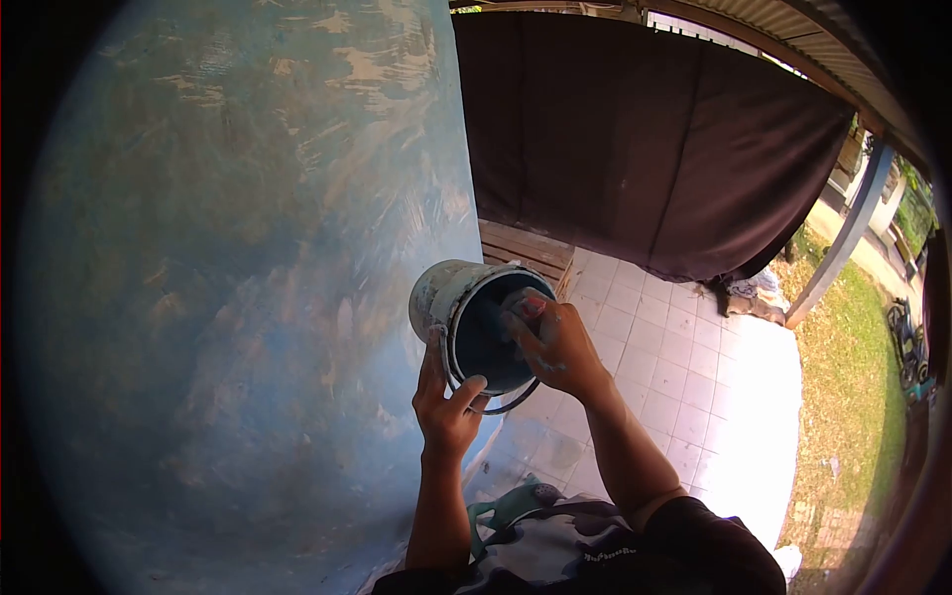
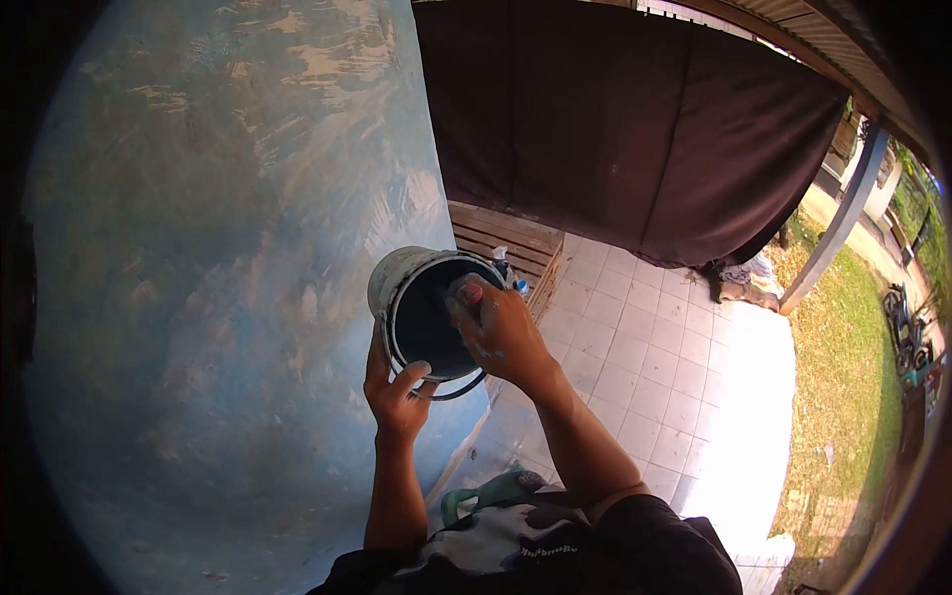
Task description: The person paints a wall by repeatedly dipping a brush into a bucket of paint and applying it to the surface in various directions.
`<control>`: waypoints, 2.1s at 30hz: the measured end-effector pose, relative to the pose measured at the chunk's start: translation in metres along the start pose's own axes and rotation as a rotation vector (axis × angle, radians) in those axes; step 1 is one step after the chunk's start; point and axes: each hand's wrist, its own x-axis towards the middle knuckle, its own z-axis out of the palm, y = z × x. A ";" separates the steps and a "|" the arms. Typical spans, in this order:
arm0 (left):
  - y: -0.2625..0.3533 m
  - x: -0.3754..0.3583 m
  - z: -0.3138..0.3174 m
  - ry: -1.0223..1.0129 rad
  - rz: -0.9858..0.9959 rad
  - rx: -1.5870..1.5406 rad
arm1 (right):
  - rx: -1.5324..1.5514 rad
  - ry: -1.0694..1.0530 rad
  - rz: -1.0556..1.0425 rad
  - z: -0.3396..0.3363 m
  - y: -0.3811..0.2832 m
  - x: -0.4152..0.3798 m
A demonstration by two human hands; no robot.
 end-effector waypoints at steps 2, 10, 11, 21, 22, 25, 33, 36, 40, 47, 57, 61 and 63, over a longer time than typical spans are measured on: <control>0.000 0.000 0.001 0.002 0.008 -0.015 | 0.008 0.007 0.003 -0.002 0.001 -0.003; 0.003 -0.005 -0.011 -0.011 -0.028 -0.047 | 0.444 0.231 0.093 -0.024 -0.001 -0.019; 0.004 -0.007 -0.013 -0.017 -0.053 -0.047 | 0.491 0.241 0.113 -0.030 -0.003 -0.022; 0.011 -0.008 -0.039 0.023 -0.139 -0.137 | 0.743 0.292 0.030 -0.015 -0.004 -0.026; 0.013 -0.008 -0.042 0.032 -0.135 -0.132 | 0.788 0.285 -0.002 -0.016 -0.004 -0.025; 0.019 -0.001 -0.053 0.044 -0.167 -0.151 | 0.868 0.258 -0.090 -0.022 -0.016 -0.016; 0.034 0.067 -0.101 -0.025 -0.117 -0.112 | 0.652 -0.081 -0.345 -0.067 -0.083 0.028; 0.039 0.101 -0.121 -0.090 -0.121 -0.067 | 0.591 -0.192 -0.450 -0.085 -0.106 0.059; 0.068 0.158 -0.148 -0.156 -0.288 -0.091 | 0.487 -0.275 -0.472 -0.118 -0.148 0.095; 0.104 0.249 -0.172 -0.124 -0.146 0.020 | 0.632 0.056 -0.500 -0.139 -0.187 0.176; 0.129 0.323 -0.163 -0.141 -0.097 0.285 | 0.947 0.318 -0.710 -0.139 -0.187 0.369; 0.131 0.333 -0.156 -0.151 -0.158 0.326 | 1.049 0.256 -0.636 -0.130 -0.189 0.427; 0.128 0.335 -0.156 -0.144 -0.166 0.330 | 0.988 0.268 -0.584 -0.120 -0.182 0.437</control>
